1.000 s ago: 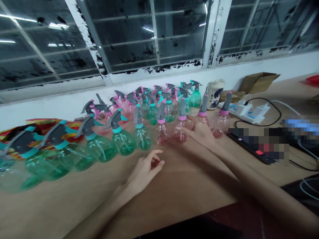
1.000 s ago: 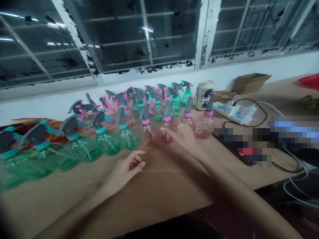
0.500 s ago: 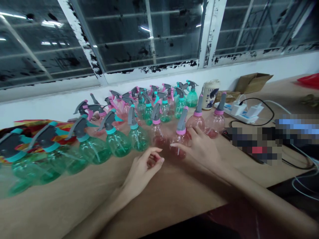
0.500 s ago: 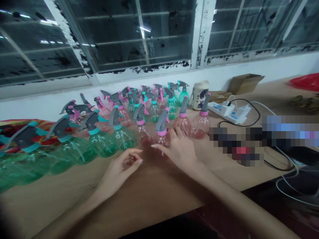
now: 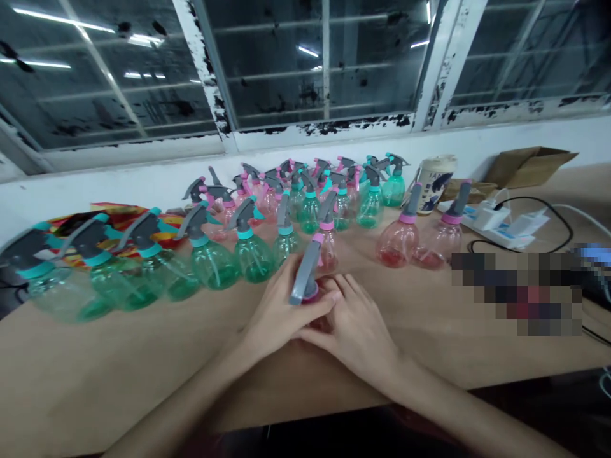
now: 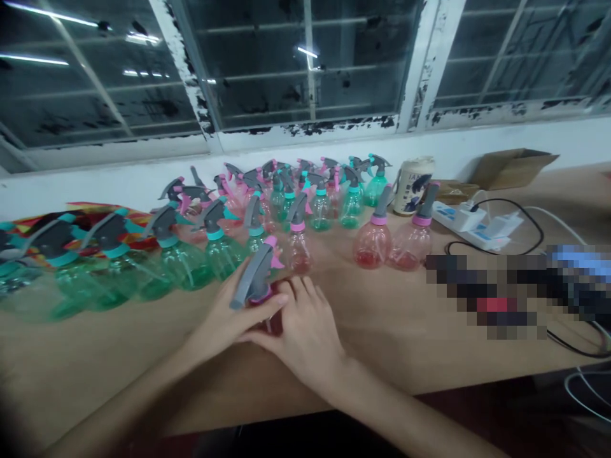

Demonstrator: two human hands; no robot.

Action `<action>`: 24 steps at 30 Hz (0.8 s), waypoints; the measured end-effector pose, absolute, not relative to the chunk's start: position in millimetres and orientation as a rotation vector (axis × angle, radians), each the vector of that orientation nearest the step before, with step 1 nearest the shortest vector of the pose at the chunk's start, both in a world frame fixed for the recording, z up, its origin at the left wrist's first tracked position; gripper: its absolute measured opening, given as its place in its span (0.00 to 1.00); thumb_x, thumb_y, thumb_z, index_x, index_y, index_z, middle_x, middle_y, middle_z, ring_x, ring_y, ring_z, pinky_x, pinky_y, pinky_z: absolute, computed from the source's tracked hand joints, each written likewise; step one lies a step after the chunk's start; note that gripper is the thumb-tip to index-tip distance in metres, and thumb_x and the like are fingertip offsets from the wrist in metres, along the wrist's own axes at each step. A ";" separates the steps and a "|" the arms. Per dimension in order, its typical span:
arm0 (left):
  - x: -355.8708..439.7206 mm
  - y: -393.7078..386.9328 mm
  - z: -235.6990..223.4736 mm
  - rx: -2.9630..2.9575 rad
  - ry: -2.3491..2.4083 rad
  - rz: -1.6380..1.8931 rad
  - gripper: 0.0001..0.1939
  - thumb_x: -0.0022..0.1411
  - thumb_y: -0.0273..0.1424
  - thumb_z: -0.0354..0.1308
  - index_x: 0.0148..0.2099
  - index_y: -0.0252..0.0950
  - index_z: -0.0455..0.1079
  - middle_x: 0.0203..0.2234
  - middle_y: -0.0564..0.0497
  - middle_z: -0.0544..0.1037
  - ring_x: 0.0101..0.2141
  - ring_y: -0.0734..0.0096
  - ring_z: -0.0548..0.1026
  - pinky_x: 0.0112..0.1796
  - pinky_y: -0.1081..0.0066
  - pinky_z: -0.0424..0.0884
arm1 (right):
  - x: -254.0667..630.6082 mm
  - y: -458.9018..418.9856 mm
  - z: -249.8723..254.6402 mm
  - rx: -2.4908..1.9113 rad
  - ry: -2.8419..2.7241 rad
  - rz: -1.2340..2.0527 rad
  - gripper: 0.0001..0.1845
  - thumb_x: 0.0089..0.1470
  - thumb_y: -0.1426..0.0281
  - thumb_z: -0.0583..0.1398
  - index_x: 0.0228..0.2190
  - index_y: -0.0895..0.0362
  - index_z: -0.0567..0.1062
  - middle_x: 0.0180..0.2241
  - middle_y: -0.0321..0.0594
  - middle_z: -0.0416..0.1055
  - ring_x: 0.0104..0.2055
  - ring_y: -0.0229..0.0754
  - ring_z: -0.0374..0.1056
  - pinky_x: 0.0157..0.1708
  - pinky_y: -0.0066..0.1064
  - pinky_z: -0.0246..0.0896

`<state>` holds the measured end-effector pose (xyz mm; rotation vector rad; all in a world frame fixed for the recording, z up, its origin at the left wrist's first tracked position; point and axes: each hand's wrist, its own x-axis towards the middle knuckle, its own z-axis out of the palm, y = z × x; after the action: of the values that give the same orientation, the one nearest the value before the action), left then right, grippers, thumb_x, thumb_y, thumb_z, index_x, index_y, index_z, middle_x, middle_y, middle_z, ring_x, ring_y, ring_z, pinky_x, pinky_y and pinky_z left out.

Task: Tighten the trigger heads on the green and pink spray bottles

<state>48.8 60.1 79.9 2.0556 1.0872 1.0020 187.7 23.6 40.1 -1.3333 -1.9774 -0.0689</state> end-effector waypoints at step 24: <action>1.4 42.5 79.2 1.881 1.287 1.174 0.12 0.53 0.29 0.53 0.41 0.43 0.70 0.26 0.56 0.76 0.27 0.67 0.75 0.31 0.68 0.72 | 257.4 12.4 -48.8 -1.469 -2.183 0.095 0.33 0.60 0.50 0.52 0.60 0.54 0.64 0.65 0.44 0.57 0.67 0.50 0.51 0.64 0.50 0.50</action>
<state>1.4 42.5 79.2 1.8811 1.2874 1.1738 257.4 12.4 -48.8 -1.4689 -2.1827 0.0950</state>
